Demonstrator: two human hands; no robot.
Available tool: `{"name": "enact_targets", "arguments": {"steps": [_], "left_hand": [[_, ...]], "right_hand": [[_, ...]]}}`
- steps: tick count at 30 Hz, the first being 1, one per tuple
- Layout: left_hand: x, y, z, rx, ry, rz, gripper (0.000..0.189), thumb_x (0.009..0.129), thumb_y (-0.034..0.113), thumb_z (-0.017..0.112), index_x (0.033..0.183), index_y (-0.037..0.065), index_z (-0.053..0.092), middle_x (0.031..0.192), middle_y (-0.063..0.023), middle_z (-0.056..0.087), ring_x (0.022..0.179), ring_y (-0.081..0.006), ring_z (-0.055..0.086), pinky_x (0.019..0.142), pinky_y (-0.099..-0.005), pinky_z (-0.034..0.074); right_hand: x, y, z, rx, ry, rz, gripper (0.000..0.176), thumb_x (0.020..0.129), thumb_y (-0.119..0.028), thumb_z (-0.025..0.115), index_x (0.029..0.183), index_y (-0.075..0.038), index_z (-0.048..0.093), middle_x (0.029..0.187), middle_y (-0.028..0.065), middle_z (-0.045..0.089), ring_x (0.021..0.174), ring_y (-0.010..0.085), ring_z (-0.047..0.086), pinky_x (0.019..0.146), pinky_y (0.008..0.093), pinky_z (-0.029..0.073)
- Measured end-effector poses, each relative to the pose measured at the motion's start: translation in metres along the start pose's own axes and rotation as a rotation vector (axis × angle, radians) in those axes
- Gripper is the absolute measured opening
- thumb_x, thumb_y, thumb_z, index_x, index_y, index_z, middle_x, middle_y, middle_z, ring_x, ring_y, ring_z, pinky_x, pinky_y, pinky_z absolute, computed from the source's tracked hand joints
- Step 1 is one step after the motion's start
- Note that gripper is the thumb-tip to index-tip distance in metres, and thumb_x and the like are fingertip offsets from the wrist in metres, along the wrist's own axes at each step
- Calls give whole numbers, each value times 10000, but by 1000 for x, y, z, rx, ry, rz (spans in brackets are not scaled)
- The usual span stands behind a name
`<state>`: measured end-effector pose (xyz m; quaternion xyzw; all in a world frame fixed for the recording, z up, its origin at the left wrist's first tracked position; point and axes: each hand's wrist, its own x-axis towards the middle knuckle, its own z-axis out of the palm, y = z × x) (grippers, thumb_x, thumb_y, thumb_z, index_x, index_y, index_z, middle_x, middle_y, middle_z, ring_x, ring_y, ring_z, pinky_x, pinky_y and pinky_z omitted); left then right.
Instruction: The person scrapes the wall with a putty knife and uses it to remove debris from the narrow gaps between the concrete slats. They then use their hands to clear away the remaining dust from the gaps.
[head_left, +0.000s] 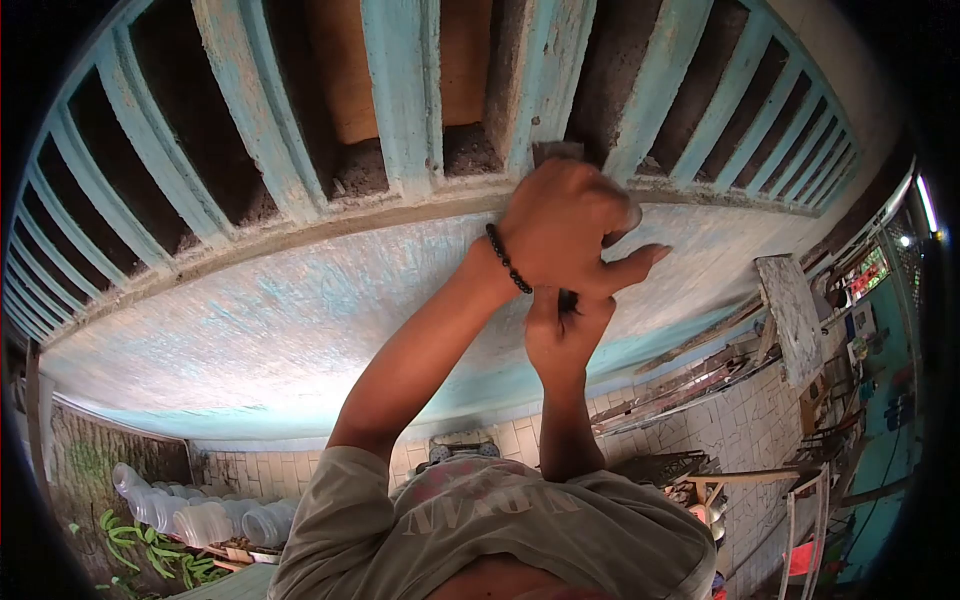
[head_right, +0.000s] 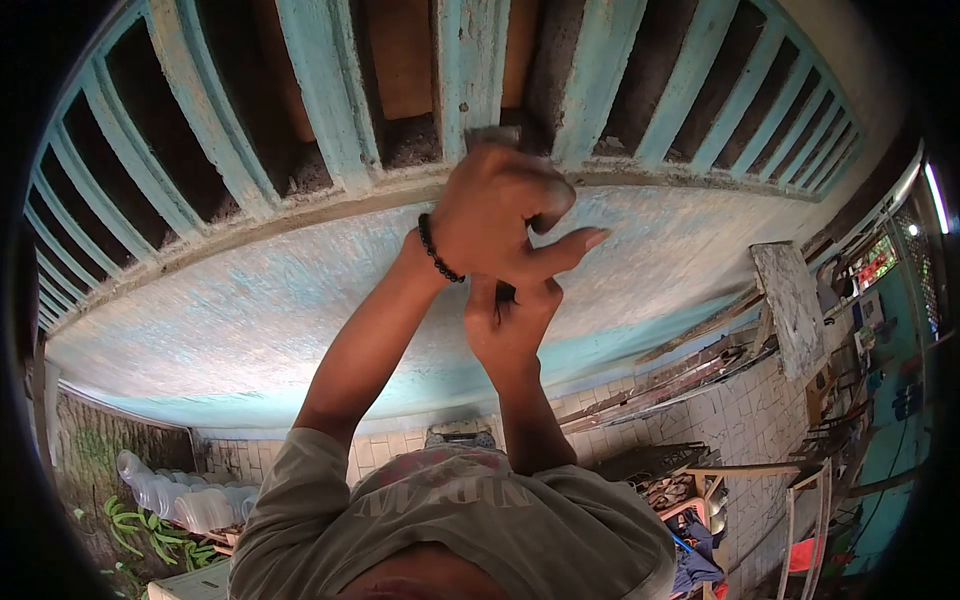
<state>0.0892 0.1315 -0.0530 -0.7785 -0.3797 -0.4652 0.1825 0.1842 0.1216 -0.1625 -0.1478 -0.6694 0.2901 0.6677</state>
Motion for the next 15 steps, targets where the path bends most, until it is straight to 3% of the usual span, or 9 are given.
{"name": "enact_targets", "arguments": {"steps": [4, 6, 9, 12, 15], "left_hand": [[5, -7, 4, 31, 28, 95, 512, 792, 341, 786, 483, 111, 449, 443, -31, 419, 404, -218, 469, 431, -346, 333], [11, -8, 4, -39, 48, 76, 520, 795, 341, 785, 481, 111, 439, 446, -31, 422, 403, -219, 464, 430, -350, 327], [7, -3, 3, -73, 53, 62, 524, 792, 331, 789, 480, 108, 431, 447, -28, 419, 398, -217, 450, 428, -352, 321], [2, -4, 6, -28, 51, 71, 523, 787, 306, 795, 477, 106, 425, 445, -25, 409, 390, -210, 430, 425, -348, 314], [9, -7, 6, -55, 78, 88, 526, 787, 290, 795, 472, 113, 413, 439, -25, 392, 383, -211, 417, 424, -346, 304]], "right_hand": [[4, -2, 2, 24, 8, 44, 83, 977, -16, 619, 991, 54, 659, 649, 22, 604, 570, 41, 506, 517, 244, 351], [16, -9, 0, -12, 23, -17, 67, 936, 8, 637, 983, 48, 660, 642, 63, 621, 542, 81, 534, 504, 284, 379], [12, -9, -8, -73, -35, 11, 63, 933, 11, 635, 975, 53, 656, 625, 62, 615, 534, 80, 535, 502, 279, 378], [3, -3, -6, -52, -11, 16, 97, 983, -24, 623, 981, 67, 655, 674, 5, 613, 593, 33, 502, 535, 230, 344], [15, -7, -5, -31, -2, -4, 62, 929, 15, 636, 971, 54, 658, 596, 61, 591, 510, 96, 523, 498, 287, 376]]}}
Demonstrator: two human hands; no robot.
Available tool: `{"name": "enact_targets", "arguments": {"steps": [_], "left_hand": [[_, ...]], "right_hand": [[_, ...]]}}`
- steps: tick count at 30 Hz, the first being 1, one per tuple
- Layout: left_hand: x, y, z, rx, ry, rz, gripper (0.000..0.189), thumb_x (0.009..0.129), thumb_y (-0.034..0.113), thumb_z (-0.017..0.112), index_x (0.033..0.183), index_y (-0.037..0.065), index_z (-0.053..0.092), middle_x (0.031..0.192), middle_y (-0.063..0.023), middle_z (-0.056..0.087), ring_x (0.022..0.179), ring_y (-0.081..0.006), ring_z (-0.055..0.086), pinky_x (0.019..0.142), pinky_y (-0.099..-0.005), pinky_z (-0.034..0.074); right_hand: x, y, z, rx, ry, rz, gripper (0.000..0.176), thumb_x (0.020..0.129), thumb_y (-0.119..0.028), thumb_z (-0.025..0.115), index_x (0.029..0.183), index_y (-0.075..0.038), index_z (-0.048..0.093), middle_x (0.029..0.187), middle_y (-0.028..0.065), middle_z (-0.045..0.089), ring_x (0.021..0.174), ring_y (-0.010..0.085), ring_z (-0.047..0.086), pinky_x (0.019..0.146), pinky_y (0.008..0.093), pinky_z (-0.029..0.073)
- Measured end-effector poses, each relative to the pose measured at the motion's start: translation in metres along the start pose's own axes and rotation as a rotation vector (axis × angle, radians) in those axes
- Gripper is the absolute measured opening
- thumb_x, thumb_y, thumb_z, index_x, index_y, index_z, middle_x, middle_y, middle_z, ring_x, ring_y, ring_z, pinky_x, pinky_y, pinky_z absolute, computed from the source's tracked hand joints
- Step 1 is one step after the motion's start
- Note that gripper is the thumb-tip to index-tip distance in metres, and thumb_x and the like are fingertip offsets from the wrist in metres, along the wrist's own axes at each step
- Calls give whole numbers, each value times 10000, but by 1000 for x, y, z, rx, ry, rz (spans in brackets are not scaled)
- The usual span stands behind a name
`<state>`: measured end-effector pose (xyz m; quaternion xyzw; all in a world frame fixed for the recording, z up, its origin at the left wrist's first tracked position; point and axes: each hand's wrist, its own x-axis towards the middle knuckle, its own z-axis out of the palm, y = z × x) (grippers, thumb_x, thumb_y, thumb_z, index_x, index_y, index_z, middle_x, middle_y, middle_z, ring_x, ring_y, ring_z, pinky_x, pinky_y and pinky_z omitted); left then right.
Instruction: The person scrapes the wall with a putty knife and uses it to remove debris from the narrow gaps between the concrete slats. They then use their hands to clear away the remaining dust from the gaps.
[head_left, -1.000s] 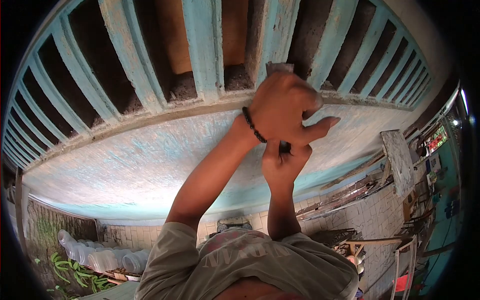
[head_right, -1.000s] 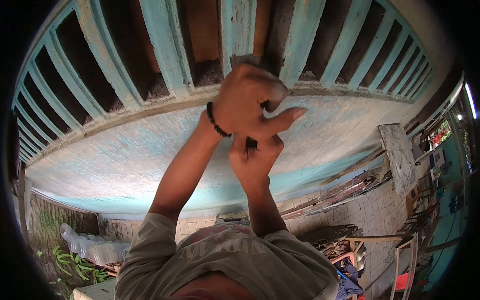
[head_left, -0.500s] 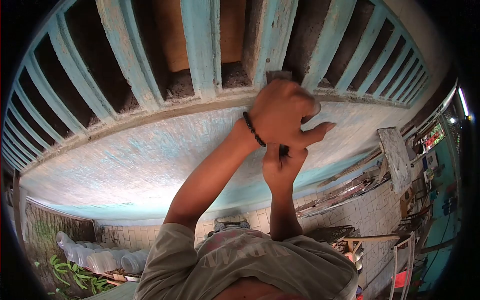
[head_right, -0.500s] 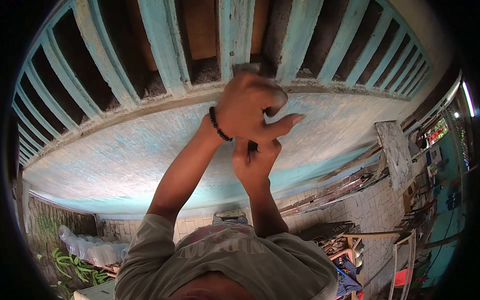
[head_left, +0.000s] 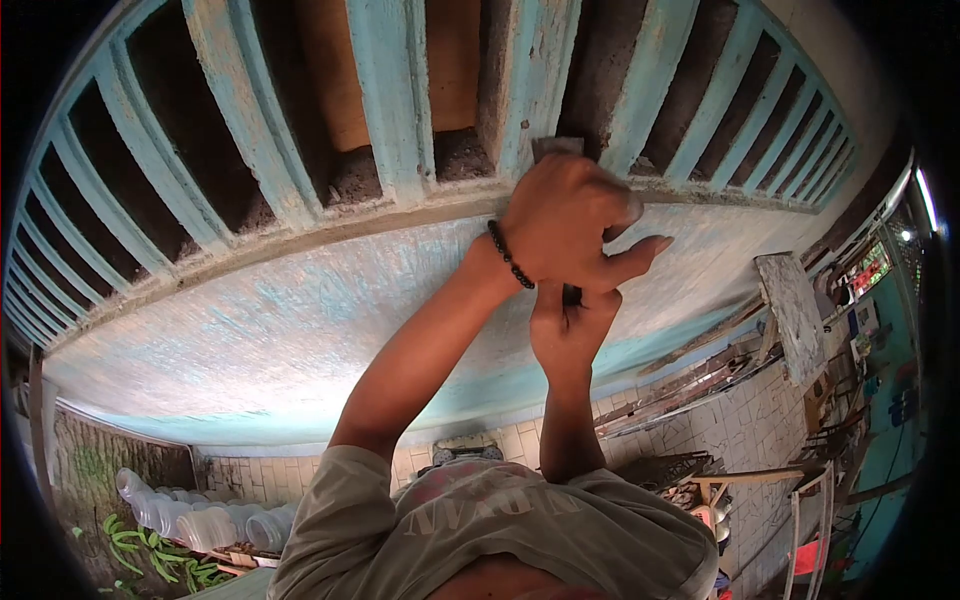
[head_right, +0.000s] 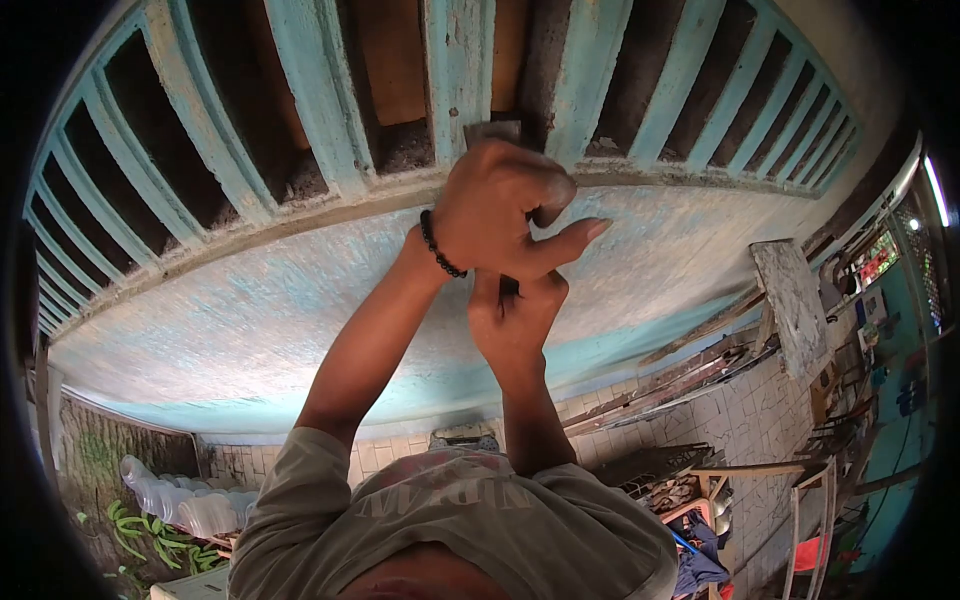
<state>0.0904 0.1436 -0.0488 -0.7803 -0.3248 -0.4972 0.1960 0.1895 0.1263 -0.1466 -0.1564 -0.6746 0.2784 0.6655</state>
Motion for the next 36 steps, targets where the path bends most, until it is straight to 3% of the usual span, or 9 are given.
{"name": "enact_targets", "arguments": {"steps": [3, 6, 13, 18, 25, 28, 31, 34, 36], "left_hand": [[3, 4, -2, -85, -3, -31, 533, 789, 290, 791, 469, 116, 402, 438, -27, 385, 381, -217, 413, 426, -346, 300], [-9, 5, -1, -46, -31, -24, 534, 784, 282, 795, 470, 109, 399, 438, -29, 386, 376, -211, 409, 420, -343, 296], [9, -2, 0, -77, 64, 14, 532, 787, 291, 796, 469, 115, 407, 437, -27, 404, 362, -210, 406, 405, -337, 282], [-6, 5, 0, 21, -10, -12, 524, 786, 304, 802, 467, 108, 436, 437, -26, 415, 366, -210, 434, 404, -332, 300], [6, 0, 2, -62, 39, -31, 541, 785, 294, 811, 458, 116, 418, 433, -30, 407, 371, -201, 424, 405, -334, 285], [-3, 2, -1, -48, -19, -26, 550, 789, 287, 815, 460, 113, 409, 436, -27, 405, 373, -201, 418, 408, -329, 296], [-10, 2, 4, -7, -32, -10, 556, 786, 252, 828, 468, 101, 398, 440, -23, 395, 374, -193, 398, 407, -318, 297], [3, 0, 2, -122, 44, -5, 553, 782, 216, 838, 473, 105, 394, 438, -19, 379, 373, -183, 387, 403, -313, 292], [5, -2, 1, -131, 50, 25, 548, 779, 201, 843, 475, 108, 396, 438, -18, 383, 372, -181, 388, 399, -312, 280]], "right_hand": [[3, -3, -4, -23, -28, 4, 62, 928, 16, 636, 973, 53, 658, 606, 63, 599, 516, 98, 527, 499, 290, 381], [-14, 7, -3, -37, -27, -28, 94, 978, -25, 624, 995, 60, 660, 691, -1, 612, 605, 23, 469, 537, 232, 331], [3, 0, 0, 65, -19, 13, 77, 971, -12, 629, 996, 56, 657, 708, -8, 620, 620, 25, 479, 549, 225, 340], [-11, 4, -4, 44, -29, 40, 65, 982, -7, 630, 985, 51, 657, 722, 4, 635, 650, 20, 503, 575, 216, 372], [1, -2, -5, 88, -56, 122, 86, 972, -36, 655, 982, 50, 659, 630, -12, 595, 568, 37, 486, 543, 225, 354], [-7, 2, -5, 16, -37, -7, 82, 974, -34, 648, 981, 47, 659, 628, -15, 586, 566, 33, 477, 531, 227, 336], [-13, 4, -1, 2, 11, 4, 88, 975, -38, 641, 988, 47, 660, 623, -18, 574, 558, 33, 461, 521, 232, 314], [-1, -4, -4, -18, -43, 38, 74, 923, 6, 645, 979, 54, 651, 702, 124, 639, 555, 152, 599, 501, 306, 398], [0, -8, -3, -42, -33, 37, 68, 923, 7, 645, 976, 49, 652, 683, 120, 627, 546, 156, 592, 499, 307, 396]]}}
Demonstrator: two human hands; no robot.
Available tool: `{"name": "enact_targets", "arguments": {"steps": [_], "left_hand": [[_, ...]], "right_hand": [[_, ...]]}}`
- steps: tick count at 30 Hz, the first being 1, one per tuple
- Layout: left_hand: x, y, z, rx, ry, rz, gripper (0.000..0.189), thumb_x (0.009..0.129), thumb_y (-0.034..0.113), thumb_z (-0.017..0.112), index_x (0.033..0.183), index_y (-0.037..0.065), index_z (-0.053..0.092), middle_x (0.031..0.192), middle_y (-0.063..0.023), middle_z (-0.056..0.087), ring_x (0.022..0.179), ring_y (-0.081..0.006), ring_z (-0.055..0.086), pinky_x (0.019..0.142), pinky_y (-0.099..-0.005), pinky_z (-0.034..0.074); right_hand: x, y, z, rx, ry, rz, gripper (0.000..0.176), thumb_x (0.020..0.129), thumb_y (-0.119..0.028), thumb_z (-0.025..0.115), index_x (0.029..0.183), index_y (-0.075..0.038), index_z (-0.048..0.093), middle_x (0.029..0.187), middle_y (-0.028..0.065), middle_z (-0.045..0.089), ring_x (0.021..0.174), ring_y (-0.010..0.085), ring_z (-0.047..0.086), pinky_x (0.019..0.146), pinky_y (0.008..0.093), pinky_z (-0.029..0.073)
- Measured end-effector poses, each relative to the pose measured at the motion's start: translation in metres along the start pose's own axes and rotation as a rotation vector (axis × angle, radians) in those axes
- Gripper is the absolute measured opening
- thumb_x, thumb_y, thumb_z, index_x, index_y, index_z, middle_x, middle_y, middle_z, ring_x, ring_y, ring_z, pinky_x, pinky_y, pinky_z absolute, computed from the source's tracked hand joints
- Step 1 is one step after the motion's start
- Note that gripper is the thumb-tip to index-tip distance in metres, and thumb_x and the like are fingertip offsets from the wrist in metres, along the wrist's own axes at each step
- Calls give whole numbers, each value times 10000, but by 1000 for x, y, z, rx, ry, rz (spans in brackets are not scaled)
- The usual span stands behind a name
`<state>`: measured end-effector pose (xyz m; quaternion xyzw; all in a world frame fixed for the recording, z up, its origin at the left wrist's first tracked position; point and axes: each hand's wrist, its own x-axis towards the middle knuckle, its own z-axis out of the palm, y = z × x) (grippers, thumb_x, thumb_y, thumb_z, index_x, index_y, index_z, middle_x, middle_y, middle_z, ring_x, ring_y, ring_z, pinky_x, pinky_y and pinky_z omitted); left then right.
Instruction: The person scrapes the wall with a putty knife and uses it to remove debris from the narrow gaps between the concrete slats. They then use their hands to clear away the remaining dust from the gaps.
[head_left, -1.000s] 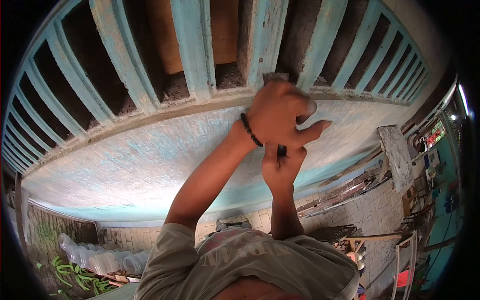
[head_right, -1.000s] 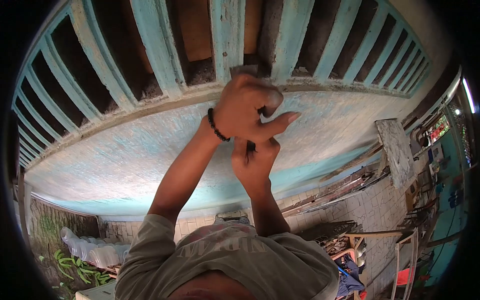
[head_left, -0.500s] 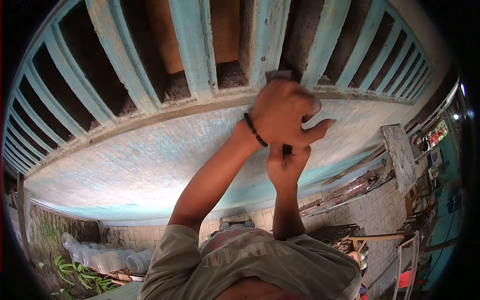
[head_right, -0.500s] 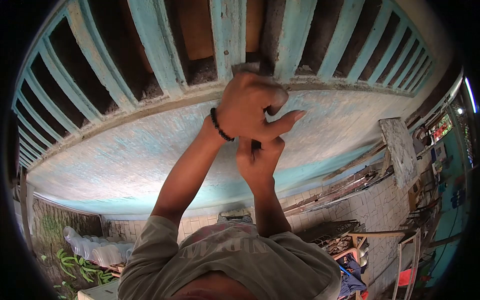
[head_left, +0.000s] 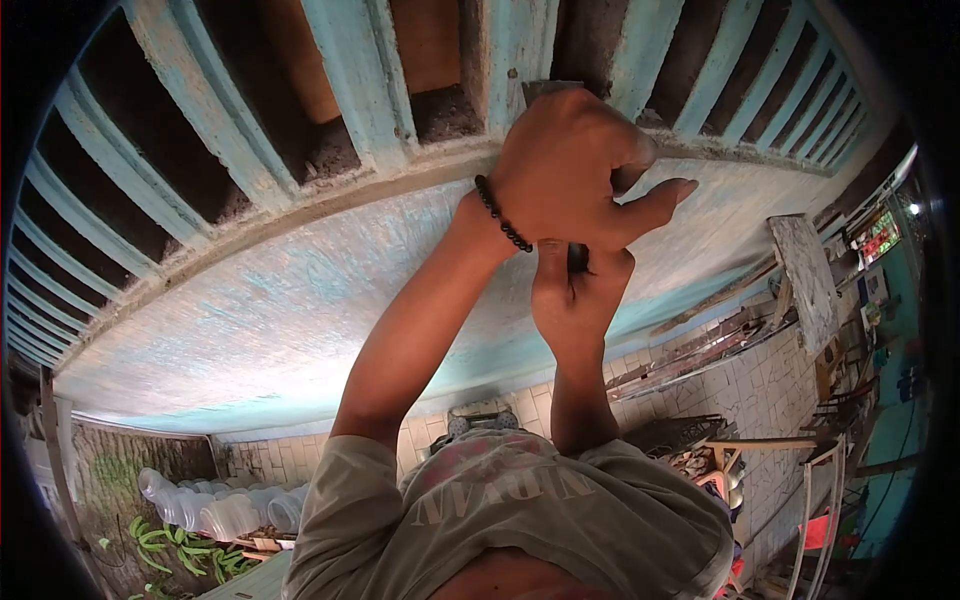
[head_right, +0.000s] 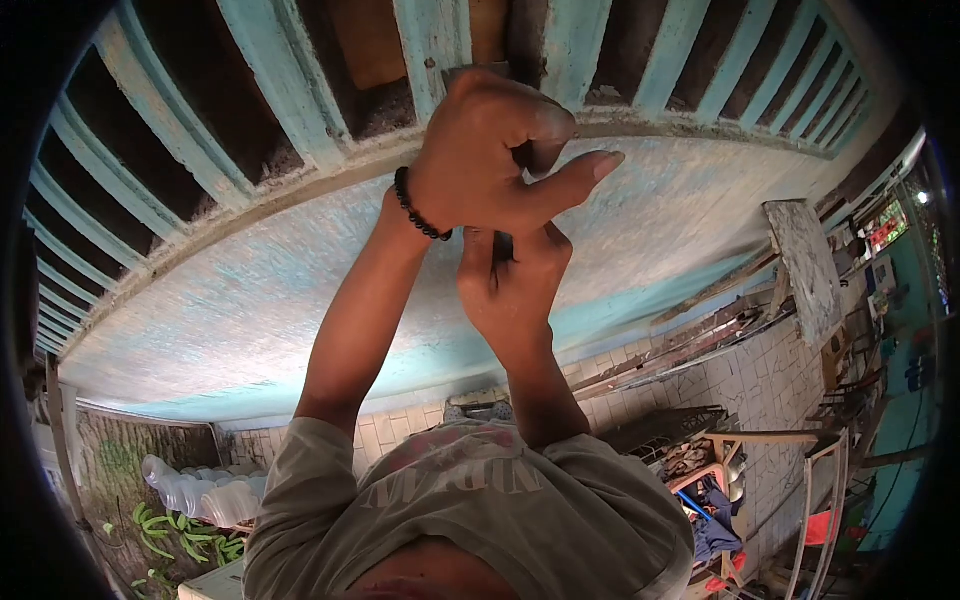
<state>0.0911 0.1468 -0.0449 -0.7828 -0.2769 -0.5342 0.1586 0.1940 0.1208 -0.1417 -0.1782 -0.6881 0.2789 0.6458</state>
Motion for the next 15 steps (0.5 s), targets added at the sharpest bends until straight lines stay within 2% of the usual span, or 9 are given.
{"name": "enact_targets", "arguments": {"steps": [2, 5, 8, 11, 15], "left_hand": [[-4, 0, -1, -4, -16, -20, 551, 784, 222, 839, 474, 107, 398, 438, -18, 387, 371, -185, 393, 403, -316, 289], [-15, 10, 1, 132, -103, -133, 523, 792, 383, 755, 445, 69, 521, 432, -86, 473, 414, -309, 523, 460, -399, 425], [-9, 5, 1, 174, -76, -60, 551, 799, 282, 814, 469, 110, 408, 433, -24, 391, 381, -212, 404, 425, -340, 306], [-4, 5, 0, 100, -47, -87, 546, 804, 298, 804, 469, 114, 413, 436, -26, 396, 391, -221, 420, 435, -344, 312], [-16, 6, 3, 194, -99, -75, 534, 805, 298, 796, 469, 109, 425, 439, -25, 414, 394, -224, 453, 447, -350, 328]], "right_hand": [[-2, 2, 1, -23, 2, -14, 68, 924, 8, 645, 979, 47, 652, 671, 116, 623, 538, 157, 584, 499, 309, 395], [-14, 12, 2, -21, 5, -26, 80, 925, 11, 643, 996, 47, 650, 667, 106, 626, 531, 155, 572, 505, 309, 396], [-9, 12, 4, 50, 1, -3, 94, 927, 16, 641, 1015, 50, 646, 664, 95, 628, 530, 147, 564, 513, 304, 397], [-4, 6, -3, 48, -37, 20, 99, 926, 21, 640, 1019, 52, 646, 654, 87, 624, 531, 133, 557, 517, 295, 395], [-14, 10, 2, 72, 29, -1, 94, 919, 27, 637, 1008, 55, 651, 640, 81, 619, 530, 117, 543, 515, 291, 389]]}}
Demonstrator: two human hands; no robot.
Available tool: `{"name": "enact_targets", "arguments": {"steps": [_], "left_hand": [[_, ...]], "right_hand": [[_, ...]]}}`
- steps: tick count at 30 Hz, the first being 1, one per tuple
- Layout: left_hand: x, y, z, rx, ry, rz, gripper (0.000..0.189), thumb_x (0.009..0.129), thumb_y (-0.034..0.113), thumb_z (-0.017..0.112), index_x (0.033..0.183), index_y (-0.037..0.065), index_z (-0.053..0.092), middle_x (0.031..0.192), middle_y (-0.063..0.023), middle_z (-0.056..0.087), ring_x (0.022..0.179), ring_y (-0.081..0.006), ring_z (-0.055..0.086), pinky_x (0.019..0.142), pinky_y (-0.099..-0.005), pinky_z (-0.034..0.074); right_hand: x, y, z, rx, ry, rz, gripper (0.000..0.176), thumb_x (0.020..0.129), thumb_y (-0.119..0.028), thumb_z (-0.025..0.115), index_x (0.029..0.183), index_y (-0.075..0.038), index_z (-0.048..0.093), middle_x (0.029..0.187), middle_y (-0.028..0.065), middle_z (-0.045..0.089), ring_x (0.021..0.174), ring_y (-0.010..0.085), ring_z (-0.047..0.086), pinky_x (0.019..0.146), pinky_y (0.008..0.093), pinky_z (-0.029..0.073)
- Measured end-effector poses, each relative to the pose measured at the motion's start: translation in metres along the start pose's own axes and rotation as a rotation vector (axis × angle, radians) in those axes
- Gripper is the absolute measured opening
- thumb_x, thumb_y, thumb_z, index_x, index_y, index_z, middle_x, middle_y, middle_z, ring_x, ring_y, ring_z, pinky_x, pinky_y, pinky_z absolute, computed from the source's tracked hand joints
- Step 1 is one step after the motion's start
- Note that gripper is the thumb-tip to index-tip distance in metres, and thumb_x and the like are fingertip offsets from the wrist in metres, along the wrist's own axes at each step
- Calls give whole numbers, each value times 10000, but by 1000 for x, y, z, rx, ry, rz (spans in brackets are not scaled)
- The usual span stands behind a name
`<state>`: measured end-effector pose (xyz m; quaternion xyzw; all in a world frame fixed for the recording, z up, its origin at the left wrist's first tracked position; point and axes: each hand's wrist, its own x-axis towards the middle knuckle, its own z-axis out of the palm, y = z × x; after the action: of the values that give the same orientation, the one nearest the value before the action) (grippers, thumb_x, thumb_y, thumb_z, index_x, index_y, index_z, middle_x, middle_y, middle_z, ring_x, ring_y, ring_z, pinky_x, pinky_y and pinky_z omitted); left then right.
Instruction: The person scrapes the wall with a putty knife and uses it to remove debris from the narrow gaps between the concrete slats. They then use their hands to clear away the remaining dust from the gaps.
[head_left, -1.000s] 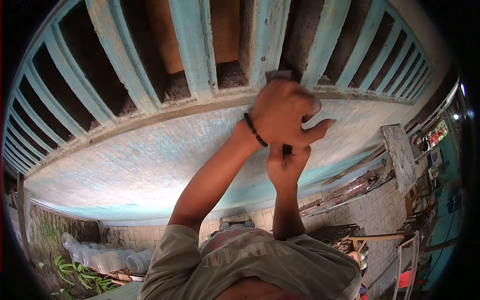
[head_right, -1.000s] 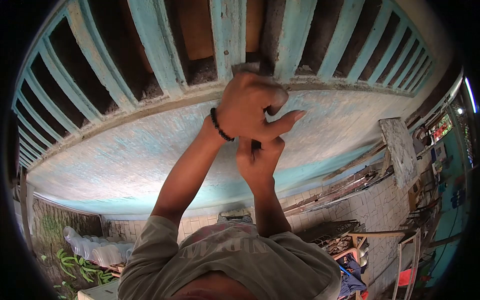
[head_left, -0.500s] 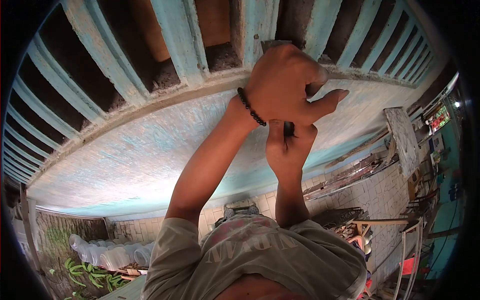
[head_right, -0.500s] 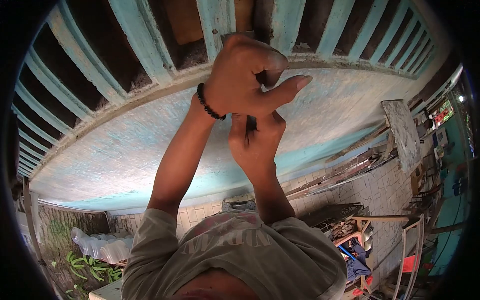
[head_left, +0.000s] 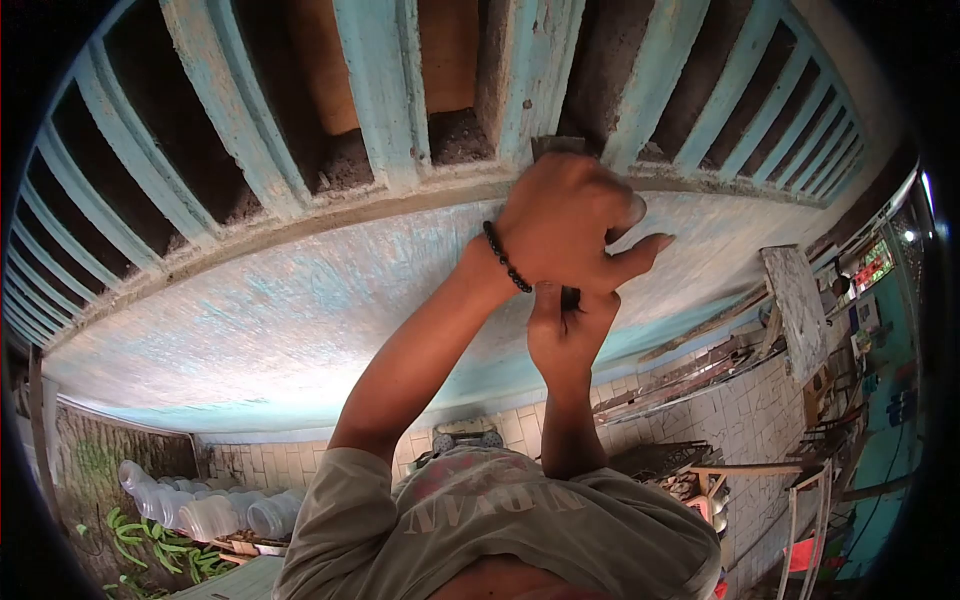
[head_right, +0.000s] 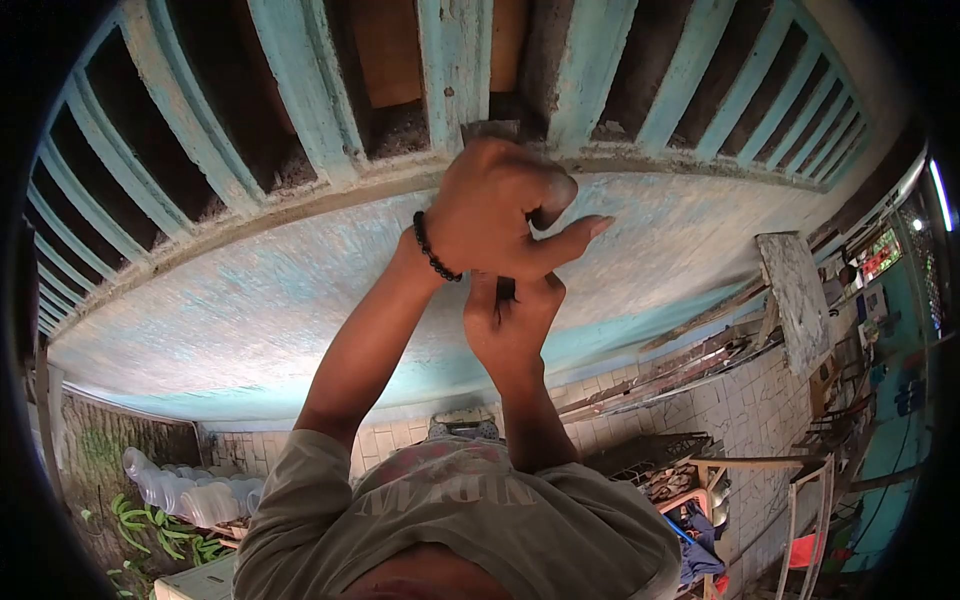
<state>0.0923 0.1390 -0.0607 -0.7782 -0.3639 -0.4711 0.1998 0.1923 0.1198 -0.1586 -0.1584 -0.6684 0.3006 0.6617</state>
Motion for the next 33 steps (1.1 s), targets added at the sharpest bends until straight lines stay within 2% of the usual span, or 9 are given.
{"name": "enact_targets", "arguments": {"steps": [4, 7, 10, 13, 16, 19, 25, 30, 33], "left_hand": [[11, -1, -4, -23, 32, -2, 525, 801, 296, 794, 468, 113, 431, 434, -28, 415, 389, -228, 442, 445, -350, 327], [16, -4, -4, -65, 45, -7, 525, 802, 306, 789, 467, 112, 435, 436, -30, 420, 386, -230, 435, 441, -352, 327], [5, 2, -6, -21, -6, -6, 526, 806, 312, 784, 468, 106, 437, 440, -32, 425, 386, -232, 437, 434, -354, 327], [2, 1, -4, 30, -13, 16, 532, 807, 324, 781, 471, 105, 433, 445, -33, 426, 390, -236, 443, 433, -358, 326], [13, 0, -8, -17, -2, -3, 535, 807, 336, 779, 472, 110, 428, 447, -33, 422, 397, -240, 442, 443, -360, 322], [14, -1, -8, -45, -2, -6, 539, 805, 340, 780, 473, 110, 424, 450, -33, 421, 402, -241, 442, 444, -365, 320], [4, 0, -2, 1, 0, 11, 535, 801, 333, 790, 472, 109, 432, 448, -34, 417, 404, -236, 449, 429, -353, 320], [16, -3, -1, -12, 51, -11, 535, 803, 333, 795, 471, 117, 435, 436, -36, 422, 385, -231, 443, 424, -334, 321], [4, 2, -4, 25, -22, -28, 529, 806, 331, 796, 473, 103, 453, 435, -37, 433, 378, -229, 450, 417, -342, 333]], "right_hand": [[13, 0, 1, -7, -2, -37, 100, 916, 33, 638, 1012, 59, 650, 645, 77, 626, 542, 103, 545, 515, 288, 390], [14, -7, -2, 3, -51, 38, 97, 980, -40, 641, 995, 53, 663, 663, -1, 618, 584, 34, 504, 531, 221, 358], [-3, 2, 1, -11, -39, 66, 95, 989, -28, 617, 983, 55, 664, 653, 9, 631, 550, 47, 529, 518, 225, 369], [2, -3, 12, 49, 28, -51, 107, 998, -20, 591, 961, 53, 660, 630, 25, 639, 496, 68, 554, 482, 230, 386], [8, -6, 10, 229, -34, 110, 97, 994, -2, 585, 955, 54, 655, 655, 50, 653, 489, 92, 582, 459, 239, 418], [6, -6, -4, 198, -131, 161, 73, 982, 29, 583, 960, 57, 647, 657, 57, 640, 489, 99, 581, 449, 244, 438], [3, -3, -1, 200, -64, 132, 57, 973, 48, 589, 951, 52, 642, 633, 43, 620, 477, 95, 571, 450, 248, 441], [14, -2, -7, 180, -120, 114, 47, 974, 46, 596, 963, 48, 641, 632, 35, 618, 481, 95, 577, 451, 248, 441], [4, 9, -5, 151, -91, 52, 32, 978, 30, 620, 960, 42, 643, 612, 29, 606, 475, 92, 574, 448, 248, 437]]}}
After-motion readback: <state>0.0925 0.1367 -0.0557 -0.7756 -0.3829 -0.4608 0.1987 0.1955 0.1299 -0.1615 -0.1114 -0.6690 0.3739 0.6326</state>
